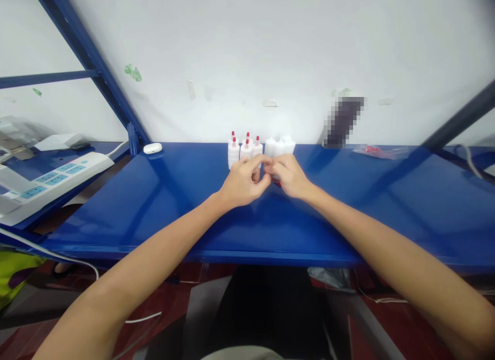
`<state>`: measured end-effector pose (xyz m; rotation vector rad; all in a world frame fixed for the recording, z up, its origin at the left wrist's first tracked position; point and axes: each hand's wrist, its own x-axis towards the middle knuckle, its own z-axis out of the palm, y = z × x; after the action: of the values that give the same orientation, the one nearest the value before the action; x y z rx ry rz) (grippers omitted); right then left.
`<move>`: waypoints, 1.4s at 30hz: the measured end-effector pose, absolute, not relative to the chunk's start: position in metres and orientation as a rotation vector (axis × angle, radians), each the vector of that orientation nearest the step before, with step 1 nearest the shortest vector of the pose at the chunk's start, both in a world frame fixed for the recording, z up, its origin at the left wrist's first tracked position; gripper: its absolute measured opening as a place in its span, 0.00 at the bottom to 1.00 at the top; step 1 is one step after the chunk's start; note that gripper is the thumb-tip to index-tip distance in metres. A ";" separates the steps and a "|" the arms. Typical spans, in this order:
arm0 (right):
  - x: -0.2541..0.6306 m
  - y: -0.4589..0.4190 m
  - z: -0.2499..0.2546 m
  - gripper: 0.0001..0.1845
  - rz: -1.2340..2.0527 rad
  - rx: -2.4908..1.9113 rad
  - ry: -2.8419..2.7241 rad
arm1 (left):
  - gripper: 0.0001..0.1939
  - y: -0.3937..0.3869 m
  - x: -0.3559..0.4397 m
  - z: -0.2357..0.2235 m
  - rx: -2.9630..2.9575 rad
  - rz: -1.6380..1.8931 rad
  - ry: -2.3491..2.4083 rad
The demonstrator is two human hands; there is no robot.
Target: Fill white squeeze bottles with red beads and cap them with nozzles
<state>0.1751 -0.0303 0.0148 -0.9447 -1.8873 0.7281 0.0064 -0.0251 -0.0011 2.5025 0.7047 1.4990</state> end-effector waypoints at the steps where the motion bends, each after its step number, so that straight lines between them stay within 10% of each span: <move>1: 0.176 -0.030 0.015 0.18 0.718 -0.936 -1.905 | 0.09 -0.025 0.005 -0.001 2.476 1.450 0.698; 18: 0.204 -0.016 0.028 0.03 0.587 -1.108 -1.627 | 0.08 0.013 -0.008 -0.008 1.798 1.673 0.998; 42: 0.212 -0.006 0.023 0.19 0.280 -1.237 -1.583 | 0.13 0.004 -0.008 -0.013 2.182 1.328 0.954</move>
<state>0.2118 -0.0056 0.0231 -1.2374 -1.5833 0.2798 -0.0076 0.0042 -0.0127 2.1823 0.9545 1.3283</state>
